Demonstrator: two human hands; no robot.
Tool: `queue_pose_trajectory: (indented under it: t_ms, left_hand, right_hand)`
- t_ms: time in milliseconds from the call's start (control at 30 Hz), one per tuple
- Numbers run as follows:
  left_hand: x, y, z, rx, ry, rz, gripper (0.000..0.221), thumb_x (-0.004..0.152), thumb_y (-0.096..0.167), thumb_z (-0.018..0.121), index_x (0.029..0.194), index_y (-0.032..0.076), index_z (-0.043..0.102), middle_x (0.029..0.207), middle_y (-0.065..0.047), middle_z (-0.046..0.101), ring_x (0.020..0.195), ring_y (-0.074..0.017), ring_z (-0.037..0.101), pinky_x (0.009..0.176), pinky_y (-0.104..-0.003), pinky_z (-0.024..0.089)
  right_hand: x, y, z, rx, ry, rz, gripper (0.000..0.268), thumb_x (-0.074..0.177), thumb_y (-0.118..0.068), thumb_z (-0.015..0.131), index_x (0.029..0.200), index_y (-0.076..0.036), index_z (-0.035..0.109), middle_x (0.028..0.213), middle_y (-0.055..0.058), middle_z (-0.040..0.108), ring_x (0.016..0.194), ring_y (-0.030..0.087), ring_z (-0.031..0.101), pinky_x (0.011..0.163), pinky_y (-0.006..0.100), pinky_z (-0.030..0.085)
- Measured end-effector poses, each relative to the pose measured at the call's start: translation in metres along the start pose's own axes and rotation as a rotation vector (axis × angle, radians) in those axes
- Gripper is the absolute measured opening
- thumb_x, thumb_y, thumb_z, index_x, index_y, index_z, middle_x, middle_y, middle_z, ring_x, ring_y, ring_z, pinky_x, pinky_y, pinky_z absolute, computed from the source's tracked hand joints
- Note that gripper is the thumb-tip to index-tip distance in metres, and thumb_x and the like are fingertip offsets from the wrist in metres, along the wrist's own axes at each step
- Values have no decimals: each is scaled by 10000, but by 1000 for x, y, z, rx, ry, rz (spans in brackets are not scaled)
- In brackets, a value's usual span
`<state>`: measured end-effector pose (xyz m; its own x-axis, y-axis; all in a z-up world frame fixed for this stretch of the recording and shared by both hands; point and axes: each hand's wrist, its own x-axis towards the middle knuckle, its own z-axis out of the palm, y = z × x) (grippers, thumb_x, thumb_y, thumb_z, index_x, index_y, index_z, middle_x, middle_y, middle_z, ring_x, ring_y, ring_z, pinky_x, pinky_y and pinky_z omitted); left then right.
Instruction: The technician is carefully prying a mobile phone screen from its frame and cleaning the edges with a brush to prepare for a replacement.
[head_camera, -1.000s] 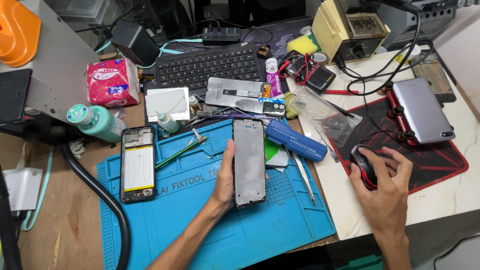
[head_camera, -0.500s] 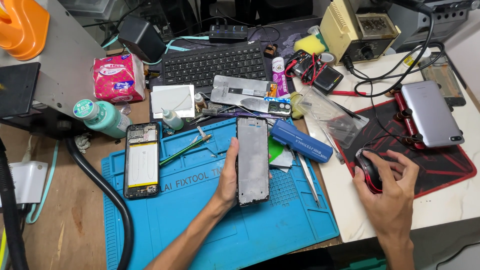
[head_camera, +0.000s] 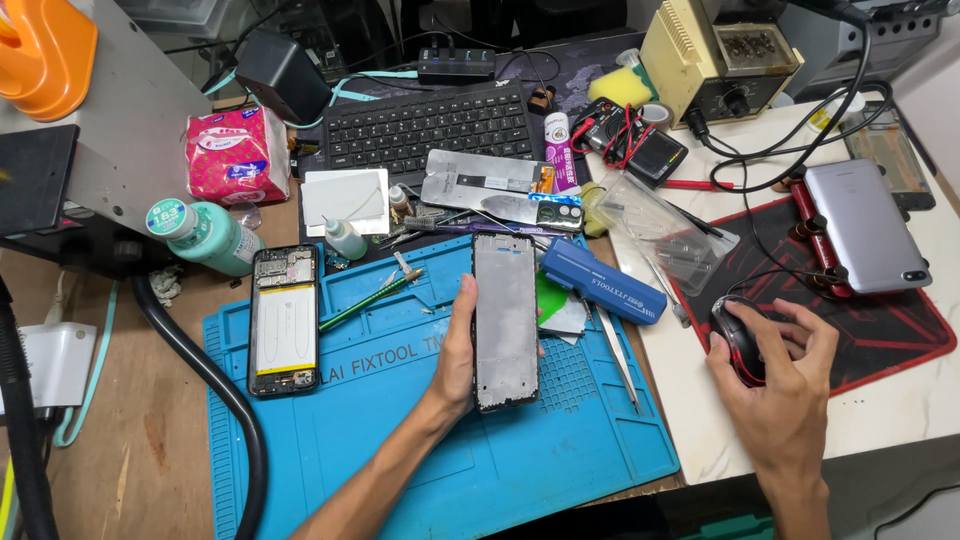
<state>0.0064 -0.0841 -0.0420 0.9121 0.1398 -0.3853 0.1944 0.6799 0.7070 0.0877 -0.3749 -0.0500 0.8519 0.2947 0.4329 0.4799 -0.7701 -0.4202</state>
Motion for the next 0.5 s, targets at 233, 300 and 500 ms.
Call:
queue_pose_trajectory:
  t_ms: [233,300,500]
  left_hand:
    - [0,0,1,-39,9,-26,812,910,670,368,1264,-5,648,979,-171,710,681,-292,691,583,-410,586]
    - [0,0,0,-35,11,-25,814,904,671,371,1277,0,644,985,-174,712,689,-294,694,599,-410,590]
    - [0,0,0,-46,1,-17,811,906,669,375,1277,-4,637,982,-173,706,687,-302,696,587,-417,589]
  right_hand:
    - [0,-1,0,-5,8,-14,397,903,-57,763,1296,-49,707,1403,245,434,1141,395,585,958,505,565]
    - [0,-1,0,-2,6,-9,401,900,-60,765,1297,-55,708,1408,239,432,1142,392,581,963,505,560]
    - [0,0,0,-8,7,-7,399,898,-61,769,1293,-62,712,1397,232,434,1134,384,579,962,490,565]
